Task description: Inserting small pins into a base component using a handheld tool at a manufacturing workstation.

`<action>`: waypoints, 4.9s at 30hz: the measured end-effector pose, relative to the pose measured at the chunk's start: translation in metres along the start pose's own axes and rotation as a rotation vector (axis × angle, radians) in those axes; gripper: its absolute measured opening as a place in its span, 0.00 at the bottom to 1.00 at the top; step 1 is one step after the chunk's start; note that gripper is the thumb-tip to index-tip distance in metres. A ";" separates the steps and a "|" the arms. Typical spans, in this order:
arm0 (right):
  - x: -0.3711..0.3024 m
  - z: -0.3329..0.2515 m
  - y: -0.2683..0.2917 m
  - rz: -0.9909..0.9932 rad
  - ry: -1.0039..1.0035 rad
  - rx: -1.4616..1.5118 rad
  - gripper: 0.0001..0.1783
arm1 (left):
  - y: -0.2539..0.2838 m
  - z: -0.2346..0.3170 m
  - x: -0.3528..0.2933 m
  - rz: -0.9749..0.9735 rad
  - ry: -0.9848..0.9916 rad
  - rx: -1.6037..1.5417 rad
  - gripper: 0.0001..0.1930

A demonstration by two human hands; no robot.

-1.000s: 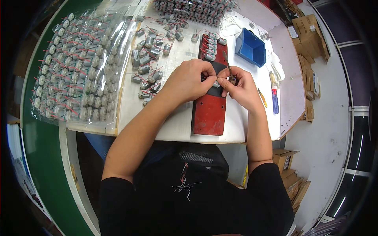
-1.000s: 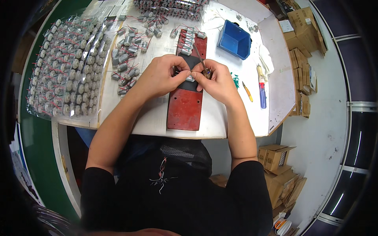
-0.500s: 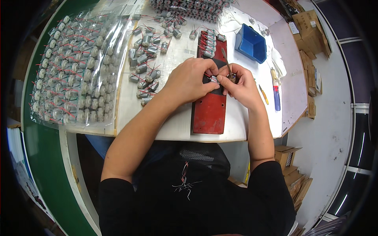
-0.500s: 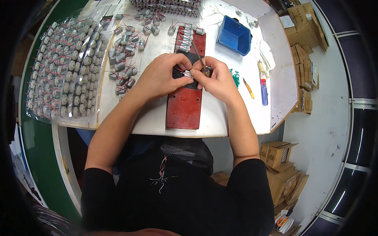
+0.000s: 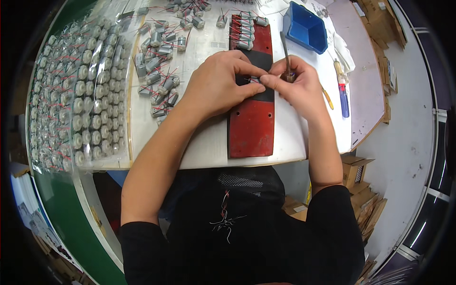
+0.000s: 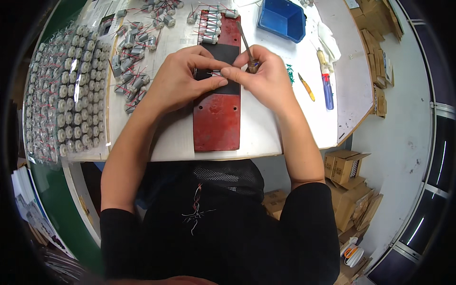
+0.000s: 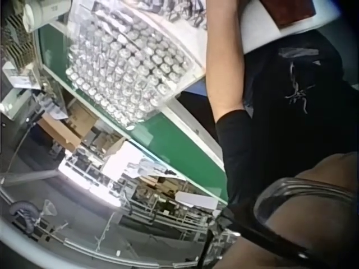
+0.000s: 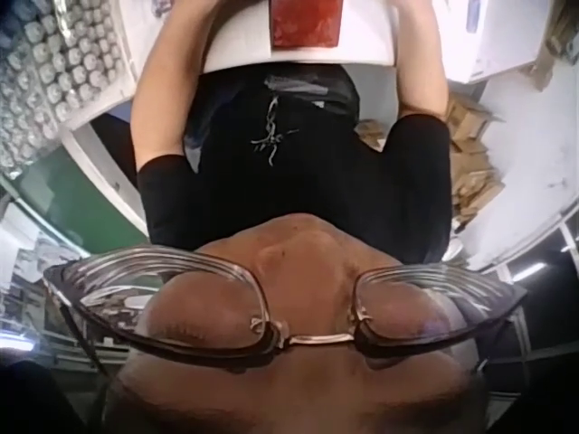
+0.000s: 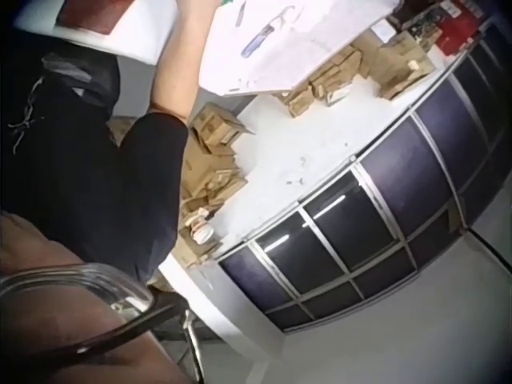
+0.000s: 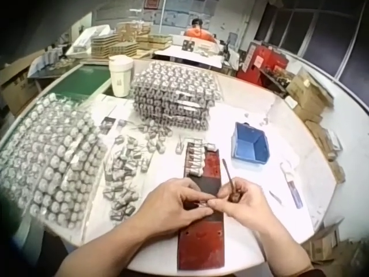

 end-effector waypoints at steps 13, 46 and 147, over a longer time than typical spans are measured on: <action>-0.010 -0.026 0.020 -0.310 0.362 -0.699 0.21 | 0.004 0.008 0.001 -0.051 0.048 -0.066 0.14; -0.005 -0.018 -0.002 -0.403 0.128 -0.969 0.29 | 0.004 0.006 0.000 -0.052 -0.060 0.106 0.13; 0.011 0.002 0.018 -0.065 -0.080 0.490 0.08 | 0.013 0.023 -0.006 0.027 -0.316 0.188 0.13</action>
Point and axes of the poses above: each hand's wrist, its own x-axis towards the middle knuckle, its own y-axis out of the back of the hand, z = x × y, the point moved 4 cm from there along x, towards the middle knuckle, and after that the axes turned 2 degrees about -x, right-handed, at the moved point
